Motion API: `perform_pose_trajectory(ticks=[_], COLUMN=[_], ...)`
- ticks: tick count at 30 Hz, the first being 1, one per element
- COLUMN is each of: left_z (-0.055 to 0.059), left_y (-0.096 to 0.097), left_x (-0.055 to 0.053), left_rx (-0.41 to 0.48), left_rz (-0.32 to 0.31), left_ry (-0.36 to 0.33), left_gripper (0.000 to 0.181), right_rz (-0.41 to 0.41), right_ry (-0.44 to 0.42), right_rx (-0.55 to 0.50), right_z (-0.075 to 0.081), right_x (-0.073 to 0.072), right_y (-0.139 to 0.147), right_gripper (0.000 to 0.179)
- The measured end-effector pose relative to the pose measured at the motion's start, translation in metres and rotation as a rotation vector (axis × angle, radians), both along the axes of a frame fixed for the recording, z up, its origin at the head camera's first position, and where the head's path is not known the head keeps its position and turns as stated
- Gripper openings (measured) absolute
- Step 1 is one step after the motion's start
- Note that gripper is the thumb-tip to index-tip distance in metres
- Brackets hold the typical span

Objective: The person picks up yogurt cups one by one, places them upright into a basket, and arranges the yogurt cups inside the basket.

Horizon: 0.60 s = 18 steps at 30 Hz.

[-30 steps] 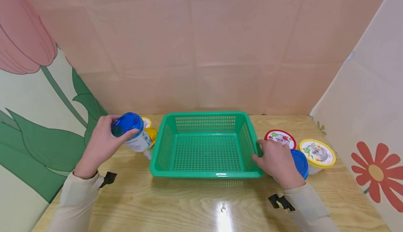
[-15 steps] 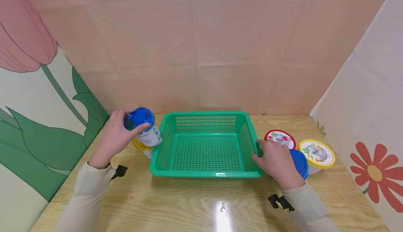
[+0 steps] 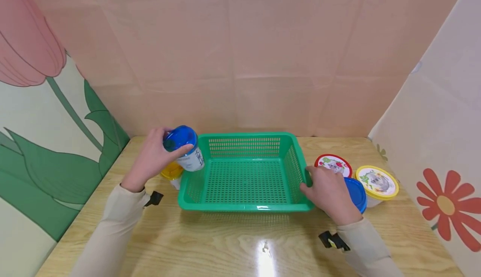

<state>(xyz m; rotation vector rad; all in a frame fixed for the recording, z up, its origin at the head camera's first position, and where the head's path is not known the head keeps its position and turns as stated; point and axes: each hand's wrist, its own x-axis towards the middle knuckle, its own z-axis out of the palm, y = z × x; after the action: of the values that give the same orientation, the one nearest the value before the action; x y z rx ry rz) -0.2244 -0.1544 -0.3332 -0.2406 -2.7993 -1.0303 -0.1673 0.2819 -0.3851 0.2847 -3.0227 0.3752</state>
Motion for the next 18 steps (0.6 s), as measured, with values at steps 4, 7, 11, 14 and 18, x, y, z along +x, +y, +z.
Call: perform_pose_trajectory(ticks=[4, 7, 11, 14, 18], left_z=[0.001, -0.001, -0.003, -0.004, -0.004], left_y=[0.008, 0.014, 0.021, 0.024, 0.028], left_x=[-0.005, -0.009, -0.013, -0.015, -0.017], left_rx=[-0.022, -0.037, -0.046, -0.033, -0.024], left_rz=[-0.030, -0.046, -0.053, -0.055, -0.058], left_ry=[0.011, 0.014, 0.018, 0.013, 0.003], left_gripper=[0.098, 0.096, 0.095, 0.094, 0.094], right_rz=[0.002, 0.001, 0.001, 0.003, 0.003], right_ry=[-0.005, -0.010, -0.018, -0.022, -0.015], right_rx=[0.001, -0.003, -0.008, -0.010, -0.010], right_z=[0.000, 0.001, 0.001, 0.002, 0.003], right_x=[0.000, 0.000, 0.000, 0.000, 0.000], right_y=[0.000, -0.001, -0.002, -0.001, -0.001], right_gripper=[0.055, 0.055, 0.055, 0.055, 0.054])
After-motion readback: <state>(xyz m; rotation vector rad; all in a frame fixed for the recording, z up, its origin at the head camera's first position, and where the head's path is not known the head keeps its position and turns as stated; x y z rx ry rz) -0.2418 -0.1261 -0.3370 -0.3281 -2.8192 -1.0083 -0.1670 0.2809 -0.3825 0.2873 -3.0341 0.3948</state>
